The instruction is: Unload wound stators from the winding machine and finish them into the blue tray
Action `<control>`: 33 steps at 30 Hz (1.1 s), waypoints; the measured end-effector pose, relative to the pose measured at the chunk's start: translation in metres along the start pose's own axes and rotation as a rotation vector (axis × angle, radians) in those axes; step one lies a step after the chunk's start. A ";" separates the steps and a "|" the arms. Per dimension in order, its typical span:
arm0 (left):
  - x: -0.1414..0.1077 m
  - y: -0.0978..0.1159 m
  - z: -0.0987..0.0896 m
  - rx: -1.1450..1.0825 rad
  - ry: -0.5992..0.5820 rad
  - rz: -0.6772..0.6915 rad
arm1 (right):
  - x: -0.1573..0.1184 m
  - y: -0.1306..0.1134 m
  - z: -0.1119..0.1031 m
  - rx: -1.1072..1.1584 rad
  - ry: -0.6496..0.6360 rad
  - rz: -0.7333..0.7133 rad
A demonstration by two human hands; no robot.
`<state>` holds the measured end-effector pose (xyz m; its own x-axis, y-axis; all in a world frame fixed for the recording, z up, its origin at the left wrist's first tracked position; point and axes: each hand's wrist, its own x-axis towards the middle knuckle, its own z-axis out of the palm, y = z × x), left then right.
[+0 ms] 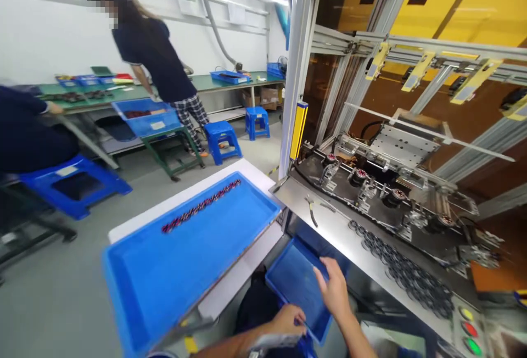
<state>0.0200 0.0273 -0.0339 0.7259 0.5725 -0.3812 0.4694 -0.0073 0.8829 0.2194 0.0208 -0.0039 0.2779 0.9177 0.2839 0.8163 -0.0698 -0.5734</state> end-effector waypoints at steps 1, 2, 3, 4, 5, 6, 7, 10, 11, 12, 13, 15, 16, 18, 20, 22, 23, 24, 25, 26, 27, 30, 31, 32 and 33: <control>0.012 -0.001 -0.020 0.022 -0.026 -0.027 | 0.041 -0.012 0.012 -0.026 0.046 -0.052; 0.021 -0.001 -0.041 0.043 -0.042 -0.057 | 0.079 -0.020 0.020 -0.056 0.088 -0.084; 0.029 -0.002 -0.062 0.054 -0.047 -0.085 | 0.111 -0.025 0.026 -0.090 0.121 -0.099; 0.034 -0.003 -0.082 0.053 -0.042 -0.105 | 0.138 -0.027 0.030 -0.125 0.143 -0.103; 0.038 -0.003 -0.101 0.043 -0.034 -0.124 | 0.159 -0.027 0.032 -0.160 0.150 -0.100; 0.041 -0.004 -0.118 0.027 -0.025 -0.141 | 0.175 -0.025 0.033 -0.194 0.144 -0.097; 0.043 -0.004 -0.132 0.009 -0.017 -0.158 | 0.185 -0.022 0.033 -0.224 0.128 -0.093; 0.050 -0.005 -0.161 -0.046 0.008 -0.207 | 0.197 -0.014 0.032 -0.293 0.057 -0.083; 0.053 -0.006 -0.167 -0.061 0.015 -0.220 | 0.196 -0.012 0.032 -0.308 0.040 -0.074; 0.057 -0.006 -0.171 -0.074 0.024 -0.232 | 0.195 -0.010 0.032 -0.320 0.028 -0.062; 0.061 -0.006 -0.174 -0.085 0.033 -0.239 | 0.193 -0.009 0.031 -0.326 0.021 -0.048; 0.072 -0.003 -0.178 -0.100 0.063 -0.241 | 0.189 -0.008 0.031 -0.322 0.014 -0.022; 0.078 0.000 -0.178 -0.105 0.084 -0.234 | 0.188 -0.007 0.030 -0.310 0.010 -0.012; 0.091 0.010 -0.177 -0.112 0.140 -0.208 | 0.187 -0.005 0.027 -0.267 -0.006 -0.001; 0.103 0.026 -0.172 -0.114 0.218 -0.172 | 0.190 0.000 0.022 -0.195 -0.036 -0.003; 0.113 0.046 -0.165 -0.108 0.331 -0.141 | 0.195 0.008 0.011 -0.088 -0.087 -0.016; 0.117 0.058 -0.161 -0.100 0.408 -0.131 | 0.197 0.014 0.003 -0.021 -0.121 -0.022; 0.121 0.069 -0.158 -0.087 0.498 -0.127 | 0.198 0.020 -0.007 0.053 -0.160 -0.024; 0.125 0.080 -0.157 -0.070 0.600 -0.130 | 0.197 0.026 -0.018 0.133 -0.204 -0.019; 0.128 0.091 -0.158 -0.048 0.709 -0.140 | 0.195 0.032 -0.030 0.217 -0.256 -0.003; 0.132 0.101 -0.161 -0.022 0.818 -0.154 | 0.190 0.038 -0.043 0.305 -0.315 0.025; 0.145 0.122 -0.188 0.087 1.085 -0.213 | 0.167 0.054 -0.084 0.561 -0.521 0.176; 0.151 0.126 -0.201 0.131 1.139 -0.232 | 0.159 0.057 -0.096 0.640 -0.581 0.235; 0.157 0.129 -0.215 0.178 1.172 -0.245 | 0.152 0.059 -0.106 0.715 -0.627 0.291; 0.165 0.131 -0.230 0.224 1.190 -0.256 | 0.146 0.060 -0.114 0.786 -0.655 0.340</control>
<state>0.0855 0.3092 0.0820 -0.2532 0.9659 0.0540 0.6913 0.1416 0.7085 0.3669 0.1060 0.0913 -0.0865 0.9448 -0.3159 0.1286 -0.3039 -0.9440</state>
